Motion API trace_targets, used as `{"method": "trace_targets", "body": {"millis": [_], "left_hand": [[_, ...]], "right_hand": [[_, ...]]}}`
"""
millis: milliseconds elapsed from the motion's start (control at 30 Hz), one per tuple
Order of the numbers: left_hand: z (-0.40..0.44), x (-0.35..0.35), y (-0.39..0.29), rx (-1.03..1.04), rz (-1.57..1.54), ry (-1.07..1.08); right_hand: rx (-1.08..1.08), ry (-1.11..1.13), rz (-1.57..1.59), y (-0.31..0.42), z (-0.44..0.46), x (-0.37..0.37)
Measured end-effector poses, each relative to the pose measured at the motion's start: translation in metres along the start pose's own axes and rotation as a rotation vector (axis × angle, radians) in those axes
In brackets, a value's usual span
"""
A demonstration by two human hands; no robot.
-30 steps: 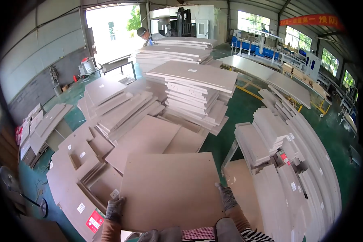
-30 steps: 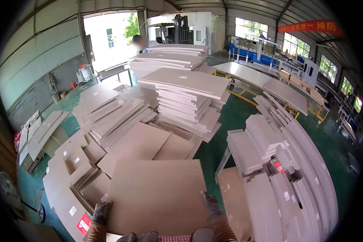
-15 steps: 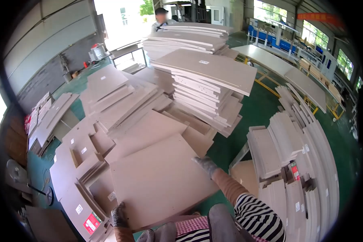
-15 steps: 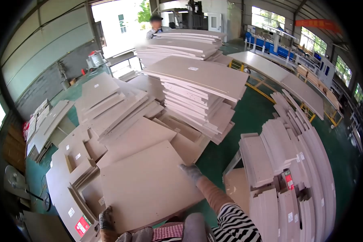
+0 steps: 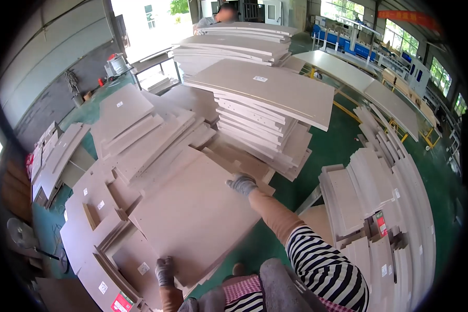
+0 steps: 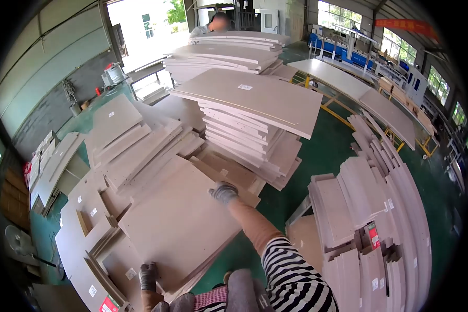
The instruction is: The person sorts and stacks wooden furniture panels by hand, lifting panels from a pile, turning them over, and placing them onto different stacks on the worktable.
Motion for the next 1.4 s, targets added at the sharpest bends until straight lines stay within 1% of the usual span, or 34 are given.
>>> {"method": "trace_targets", "body": {"millis": [33, 67, 100, 133, 167, 200, 233, 267, 333, 367, 400, 433, 467, 533, 600, 667, 733, 767, 800, 867, 900, 1000, 1033, 1067, 1133, 1200, 1233, 1267, 1300, 1333, 1367, 1400], "left_hand": [[0.011, -0.002, -0.013, -0.077, -0.011, 0.132], [0.021, -0.005, -0.027, -0.156, -0.022, 0.258], [0.023, -0.004, -0.031, -0.232, -0.031, 0.373], [0.021, 0.003, -0.023, -0.226, -0.022, 0.373], [0.022, 0.011, -0.013, -0.165, -0.046, 0.268], [0.026, 0.011, -0.014, -0.099, -0.070, 0.168], [0.018, -0.005, -0.053, 0.028, -0.097, 0.133], [0.008, 0.015, -0.040, -0.042, -0.149, 0.218], [-0.014, 0.033, -0.047, 0.087, -0.199, 0.225], [-0.029, 0.037, -0.063, 0.096, -0.221, 0.296], [-0.044, 0.042, -0.079, 0.112, -0.241, 0.380], [-0.056, 0.060, -0.062, 0.151, 0.003, 0.408], [-0.065, 0.070, -0.056, 0.144, 0.057, 0.418], [-0.077, 0.086, -0.047, 0.078, 0.022, 0.386], [-0.077, 0.093, -0.040, 0.004, -0.077, 0.325], [-0.063, 0.102, -0.047, -0.022, -0.166, 0.302], [-0.050, 0.111, -0.050, -0.048, -0.216, 0.316], [-0.046, 0.114, -0.054, -0.063, -0.224, 0.331], [-0.042, 0.115, -0.055, -0.058, -0.226, 0.339], [-0.027, 0.110, -0.079, 0.237, 0.156, 0.387], [-0.024, 0.106, -0.092, 0.222, 0.207, 0.410], [-0.023, 0.109, -0.089, 0.221, 0.176, 0.371], [-0.032, 0.096, -0.110, 0.183, 0.175, 0.378], [-0.039, 0.098, -0.101, 0.180, 0.178, 0.392], [-0.051, 0.087, -0.114, 0.396, 0.033, 0.287], [-0.065, 0.081, -0.101, 0.365, -0.005, 0.281], [-0.071, 0.079, -0.094, 0.365, -0.064, 0.250], [-0.077, 0.072, -0.086, 0.359, -0.119, 0.213], [-0.088, 0.059, -0.098, 0.447, -0.053, 0.178], [-0.096, 0.053, -0.093, 0.365, -0.046, 0.202], [-0.107, 0.045, -0.097, 0.188, -0.095, 0.253], [-0.115, 0.041, -0.086, 0.366, -0.002, 0.196]], "right_hand": [[-0.072, 0.019, -0.043, 0.004, 0.001, 0.006], [-0.061, 0.031, -0.041, 0.000, -0.008, 0.010], [-0.066, 0.026, -0.157, 0.004, -0.022, 0.009], [-0.072, 0.015, -0.268, 0.006, -0.030, 0.008], [-0.065, 0.012, -0.255, -0.002, -0.035, 0.018], [-0.116, -0.049, -0.261, -0.011, -0.048, 0.032], [-0.159, -0.109, -0.266, -0.022, -0.062, 0.045], [-0.135, -0.107, -0.249, -0.035, -0.085, 0.050], [-0.051, -0.305, -0.167, -0.054, -0.154, 0.032], [-0.008, -0.296, -0.149, -0.070, -0.169, 0.046], [-0.020, -0.410, -0.010, -0.081, -0.190, 0.049], [-0.018, -0.532, 0.124, -0.095, -0.213, 0.050], [0.059, -0.411, 0.055, -0.105, -0.220, 0.070], [0.120, -0.222, 0.231, -0.113, -0.228, 0.088], [0.016, -0.270, 0.270, -0.107, -0.214, 0.114], [-0.079, -0.360, 0.337, -0.098, -0.206, 0.095], [-0.131, -0.403, 0.416, -0.098, -0.189, 0.085], [-0.129, -0.482, 0.324, -0.097, -0.186, 0.085], [-0.121, -0.486, 0.321, -0.096, -0.187, 0.081], [-0.047, -0.294, 0.285, -0.089, -0.189, 0.076], [-0.047, -0.242, 0.269, -0.084, -0.197, 0.072], [-0.081, -0.198, 0.236, -0.076, -0.218, 0.096], [-0.080, -0.187, 0.232, -0.076, -0.225, 0.104], [-0.109, -0.208, 0.237, -0.076, -0.237, 0.111], [-0.117, -0.221, 0.252, -0.083, -0.255, 0.118], [-0.214, -0.260, 0.235, -0.081, -0.273, 0.123], [-0.237, -0.387, 0.247, -0.083, -0.282, 0.116], [-0.244, -0.372, 0.256, -0.086, -0.287, 0.120], [-0.187, -0.334, 0.266, -0.096, -0.293, 0.107], [-0.164, -0.283, 0.275, -0.097, -0.297, 0.101], [-0.194, -0.503, 0.322, -0.103, -0.307, 0.094], [-0.319, -0.554, 0.356, -0.104, -0.311, 0.097]]}}
Point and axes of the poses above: each hand's wrist, its own z-axis towards the middle knuckle, its own x-axis out of the palm, y = z × x, the point moved 9 cm from there along z, towards the middle knuckle, and after that the axes turned 10 degrees about x, right-handed, at the moved point
